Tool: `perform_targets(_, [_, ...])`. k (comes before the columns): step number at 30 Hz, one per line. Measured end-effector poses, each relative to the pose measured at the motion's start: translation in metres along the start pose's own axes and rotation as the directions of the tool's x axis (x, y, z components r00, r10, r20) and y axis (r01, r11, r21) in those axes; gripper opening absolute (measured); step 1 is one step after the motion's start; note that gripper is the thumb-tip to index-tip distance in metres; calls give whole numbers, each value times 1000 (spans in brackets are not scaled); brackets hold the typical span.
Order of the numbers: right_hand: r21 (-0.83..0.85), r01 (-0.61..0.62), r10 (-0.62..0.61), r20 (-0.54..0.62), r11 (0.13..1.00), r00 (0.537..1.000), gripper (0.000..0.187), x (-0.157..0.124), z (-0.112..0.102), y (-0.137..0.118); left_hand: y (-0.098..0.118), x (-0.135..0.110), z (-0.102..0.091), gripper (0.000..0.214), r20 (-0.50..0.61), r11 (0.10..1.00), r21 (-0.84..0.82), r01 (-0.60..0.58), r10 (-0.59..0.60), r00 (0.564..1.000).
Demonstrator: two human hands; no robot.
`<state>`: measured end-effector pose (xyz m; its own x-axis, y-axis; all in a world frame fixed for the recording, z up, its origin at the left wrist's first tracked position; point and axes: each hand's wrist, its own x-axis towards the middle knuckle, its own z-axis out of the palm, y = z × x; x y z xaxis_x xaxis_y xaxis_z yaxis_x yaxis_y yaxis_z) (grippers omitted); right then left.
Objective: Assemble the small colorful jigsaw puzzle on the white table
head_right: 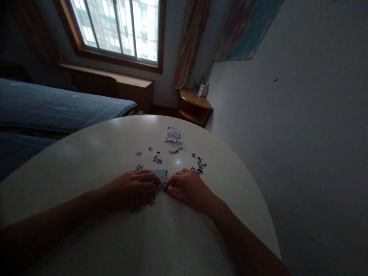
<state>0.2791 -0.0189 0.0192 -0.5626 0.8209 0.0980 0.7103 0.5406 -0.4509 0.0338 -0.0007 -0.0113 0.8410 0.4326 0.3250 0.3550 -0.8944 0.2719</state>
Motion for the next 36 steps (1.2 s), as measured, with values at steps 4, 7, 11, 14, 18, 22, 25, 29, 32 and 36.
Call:
perform_targets(4, [-54,4,-4,9,999,1000,9,1,1,-1,0,0,0,18,11,1000,0,-6,6,1000])
perform_targets(7, [-94,0,2,13,996,1000,7,0,0,-1,1,0,0,28,21,1000,21,-14,14,1000])
perform_targets(11, [-114,-8,9,9,993,1000,6,-1,-2,-1,6,1,-1,35,55,996,92,-10,5,998])
perform_targets(14, [-123,-2,2,1,992,1000,6,-1,-2,-1,9,1,-3,35,45,994,107,-23,18,999])
perform_targets(18, [-134,33,-33,1,990,999,8,-2,-4,-1,10,2,-4,35,52,993,120,-24,17,999])
perform_targets(22, [-112,95,-92,33,989,995,13,-3,-9,-2,11,1,-3,38,58,993,117,-20,13,998])
perform_targets(25, [-103,144,-138,58,984,989,13,-2,-11,-4,12,1,-3,40,40,993,115,-24,20,999])
perform_targets(29, [-83,173,-164,98,982,982,16,-3,-13,-2,13,2,-4,41,54,994,110,-21,16,998])
perform_targets(32, [-75,113,-107,84,991,991,17,-6,-19,5,13,2,-5,40,76,996,91,-9,3,997])
perform_targets(36, [-62,-10,16,92,998,996,24,-10,-27,16,12,1,-6,38,64,998,61,-7,3,998])
